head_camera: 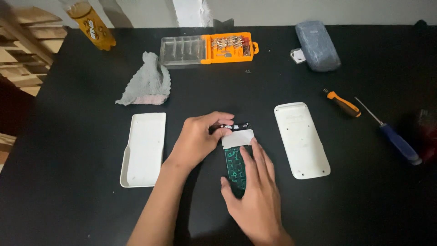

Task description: Assembling a calculator by aligning the rubber membrane and circuit board into the front casing and snapping the back cover into place.

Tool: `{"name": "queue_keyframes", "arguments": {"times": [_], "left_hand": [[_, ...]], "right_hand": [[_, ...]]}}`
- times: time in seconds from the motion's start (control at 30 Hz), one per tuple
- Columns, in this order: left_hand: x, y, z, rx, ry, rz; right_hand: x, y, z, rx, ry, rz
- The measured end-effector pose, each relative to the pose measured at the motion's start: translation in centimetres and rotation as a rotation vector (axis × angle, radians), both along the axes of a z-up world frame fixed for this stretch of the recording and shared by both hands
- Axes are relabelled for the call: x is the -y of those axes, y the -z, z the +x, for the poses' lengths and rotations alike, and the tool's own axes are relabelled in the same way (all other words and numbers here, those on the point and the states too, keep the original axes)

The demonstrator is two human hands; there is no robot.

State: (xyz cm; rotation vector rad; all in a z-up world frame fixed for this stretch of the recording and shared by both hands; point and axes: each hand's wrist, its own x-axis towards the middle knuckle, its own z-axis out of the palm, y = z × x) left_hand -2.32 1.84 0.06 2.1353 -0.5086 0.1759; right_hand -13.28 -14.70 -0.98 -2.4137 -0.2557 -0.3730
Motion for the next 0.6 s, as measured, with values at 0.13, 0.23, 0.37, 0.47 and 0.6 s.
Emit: {"name": "queue_keyframes", "arguments": {"times": [0.13, 0.23, 0.37, 0.47, 0.6], "left_hand": [[-0.5, 0.2, -0.1, 0.015, 0.041, -0.018], [-1.1, -0.1, 0.0, 0.050, 0.051, -0.018], [-0.8, -0.5, -0.3, 0.084, -0.019, 0.005], [-0.4, 0.0, -0.3, 0.112, -0.014, 0.010], [-0.4, 1.3, 0.4, 0.277, 0.031, 0.076]], "right_hand": [[0.2, -0.1, 0.6, 0.010, 0.013, -0.015], [0.2, 0.0, 1.2, -0.006, 0.015, -0.007], [0.0, 0.0, 1.4, -0.002, 0.044, -0.050], [-0.1, 0.1, 1.4, 0.031, 0.038, -0.042], [0.1, 0.1, 1.7, 0.112, 0.014, 0.010]]}}
